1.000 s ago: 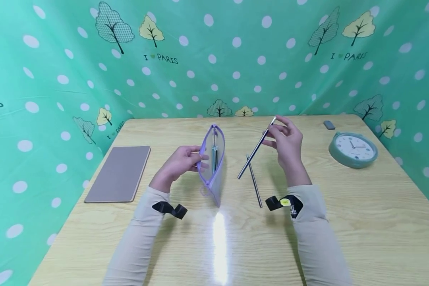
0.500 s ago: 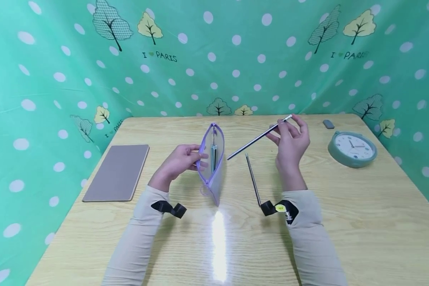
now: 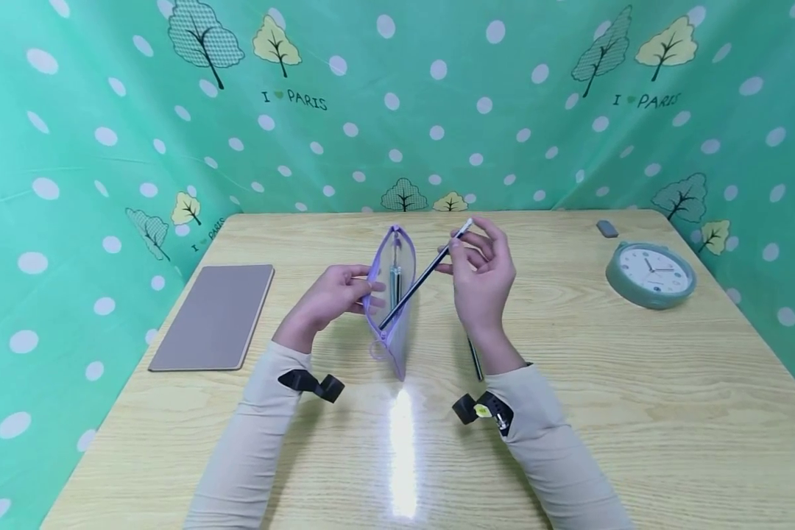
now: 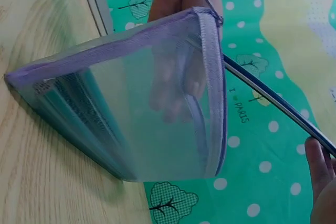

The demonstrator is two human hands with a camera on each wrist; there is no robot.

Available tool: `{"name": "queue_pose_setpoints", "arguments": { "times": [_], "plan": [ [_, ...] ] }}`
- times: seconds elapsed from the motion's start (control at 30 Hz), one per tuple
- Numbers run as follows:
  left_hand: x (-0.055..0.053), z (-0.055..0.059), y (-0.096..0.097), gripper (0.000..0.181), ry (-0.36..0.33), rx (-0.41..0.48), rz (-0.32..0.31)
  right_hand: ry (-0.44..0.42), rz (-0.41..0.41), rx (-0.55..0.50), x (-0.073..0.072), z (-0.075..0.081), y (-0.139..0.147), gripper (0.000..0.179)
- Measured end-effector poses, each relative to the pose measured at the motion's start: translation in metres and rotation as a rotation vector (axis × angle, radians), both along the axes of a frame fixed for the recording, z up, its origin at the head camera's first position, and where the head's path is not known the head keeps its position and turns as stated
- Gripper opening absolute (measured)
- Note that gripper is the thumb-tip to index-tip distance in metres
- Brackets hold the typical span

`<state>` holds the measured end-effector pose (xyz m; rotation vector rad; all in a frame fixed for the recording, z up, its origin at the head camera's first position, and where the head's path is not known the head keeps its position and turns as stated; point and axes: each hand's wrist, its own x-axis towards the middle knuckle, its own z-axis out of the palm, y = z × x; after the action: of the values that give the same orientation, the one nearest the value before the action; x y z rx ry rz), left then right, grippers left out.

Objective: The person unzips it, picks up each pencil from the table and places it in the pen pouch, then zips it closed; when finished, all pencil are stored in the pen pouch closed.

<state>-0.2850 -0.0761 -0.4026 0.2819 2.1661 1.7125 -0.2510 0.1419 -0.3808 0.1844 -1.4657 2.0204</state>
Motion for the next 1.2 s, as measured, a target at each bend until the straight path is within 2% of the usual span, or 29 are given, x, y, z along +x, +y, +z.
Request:
{"name": "queue_pose_setpoints", "arguments": {
  "times": [0.17,0.27,0.57,0.87,1.2],
  "plan": [
    [0.0,0.001,0.0,0.04,-0.002,-0.004,-0.002,0.019,0.062,0.08,0.002,-0.003,-0.005,0.036],
    [0.0,0.001,-0.001,0.039,-0.003,-0.008,-0.003,0.027,0.073,0.135,0.003,-0.005,-0.007,0.035],
    [-0.001,0.0,-0.001,0.039,-0.006,-0.002,0.0,-0.017,0.111,0.421,0.004,-0.016,-0.016,0.038],
    [-0.001,0.0,0.0,0.039,-0.009,-0.008,-0.007,-0.033,0.107,0.469,0.006,-0.018,-0.018,0.039],
    [-0.001,0.001,0.001,0.038,-0.007,-0.006,-0.005,-0.07,0.141,0.503,0.006,-0.005,-0.007,0.042]
  ]
}}
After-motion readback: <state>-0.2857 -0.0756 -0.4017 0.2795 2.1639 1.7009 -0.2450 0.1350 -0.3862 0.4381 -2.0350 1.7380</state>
